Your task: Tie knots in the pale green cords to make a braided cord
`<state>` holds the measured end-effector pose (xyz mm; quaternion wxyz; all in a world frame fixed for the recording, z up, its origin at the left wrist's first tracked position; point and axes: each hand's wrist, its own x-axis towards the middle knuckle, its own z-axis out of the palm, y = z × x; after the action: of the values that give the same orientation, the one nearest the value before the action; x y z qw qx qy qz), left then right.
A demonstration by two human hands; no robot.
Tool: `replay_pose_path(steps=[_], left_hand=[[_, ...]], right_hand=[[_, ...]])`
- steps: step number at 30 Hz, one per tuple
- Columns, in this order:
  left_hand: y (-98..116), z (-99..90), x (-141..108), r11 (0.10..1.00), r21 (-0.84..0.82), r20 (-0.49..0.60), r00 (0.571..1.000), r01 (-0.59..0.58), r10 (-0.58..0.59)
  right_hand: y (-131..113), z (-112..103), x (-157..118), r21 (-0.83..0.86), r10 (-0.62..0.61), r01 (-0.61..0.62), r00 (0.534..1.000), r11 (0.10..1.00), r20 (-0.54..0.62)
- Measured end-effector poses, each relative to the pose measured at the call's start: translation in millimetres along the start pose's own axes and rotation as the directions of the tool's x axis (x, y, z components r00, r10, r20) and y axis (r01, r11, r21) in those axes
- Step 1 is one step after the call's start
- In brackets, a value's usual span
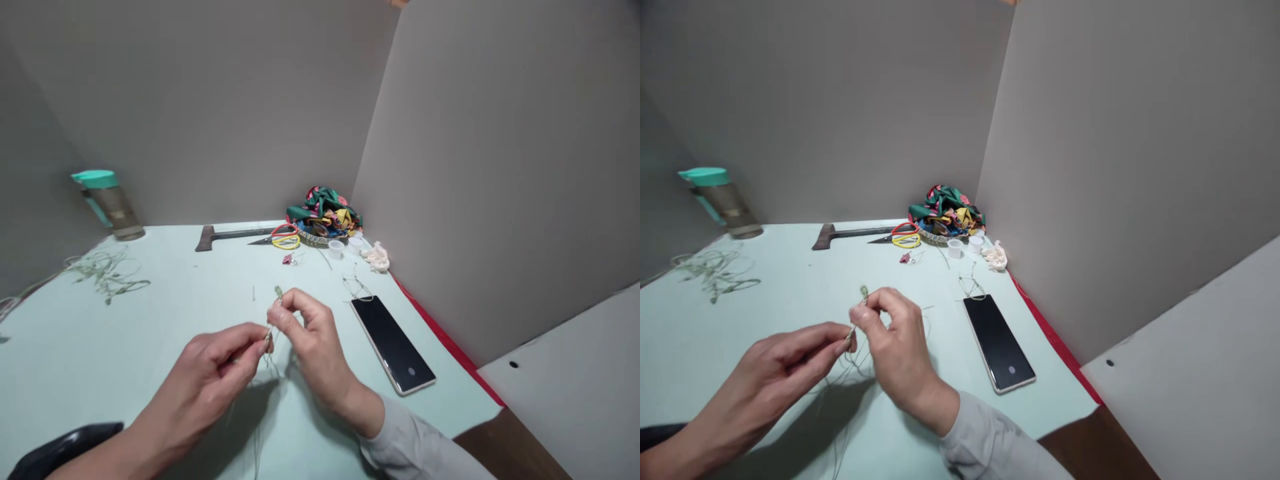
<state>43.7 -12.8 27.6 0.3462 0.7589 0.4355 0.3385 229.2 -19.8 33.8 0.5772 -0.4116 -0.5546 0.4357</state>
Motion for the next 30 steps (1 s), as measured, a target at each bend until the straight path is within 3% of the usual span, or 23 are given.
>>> replay_pose_path(steps=[5, 9, 19, 22, 26, 28, 30], left_hand=[[10, -5.8, -6, 0.97, -0.226, 0.118, 0.991, 0.086, -0.06], [18, -8.9, -10, 0.93, -0.337, 0.207, 0.975, 0.147, -0.079], [34, -11.9, -18, 0.929, -0.305, 0.182, 0.971, 0.208, -0.158], [37, -10.2, -18, 0.954, -0.266, 0.144, 0.984, 0.14, -0.104], [38, -11.2, -16, 0.995, -0.088, 0.087, 0.995, -0.039, 0.047], [35, -13.1, -15, 0.974, 0.1, 0.085, 0.977, -0.204, 0.196], [34, -14.1, -14, 0.896, 0.283, 0.125, 0.939, -0.343, 0.32]], right_hand=[[-15, -4, 3, 0.168, 0.109, -0.127, 0.988, 0.978, 0.109], [-24, -9, 0, 0.259, 0.127, -0.153, 0.985, 0.954, 0.115], [-22, -3, -5, 0.372, 0.116, -0.138, 0.99, 0.918, 0.081], [-24, -2, -4, 0.392, 0.088, -0.113, 0.993, 0.913, 0.081], [-28, 0, 0, 0.337, -0.015, 0.019, 1.0, 0.941, -0.015], [-29, 1, 1, 0.307, -0.043, 0.052, 0.998, 0.95, -0.035], [-27, 1, 1, 0.288, -0.041, 0.042, 0.999, 0.957, -0.01]])
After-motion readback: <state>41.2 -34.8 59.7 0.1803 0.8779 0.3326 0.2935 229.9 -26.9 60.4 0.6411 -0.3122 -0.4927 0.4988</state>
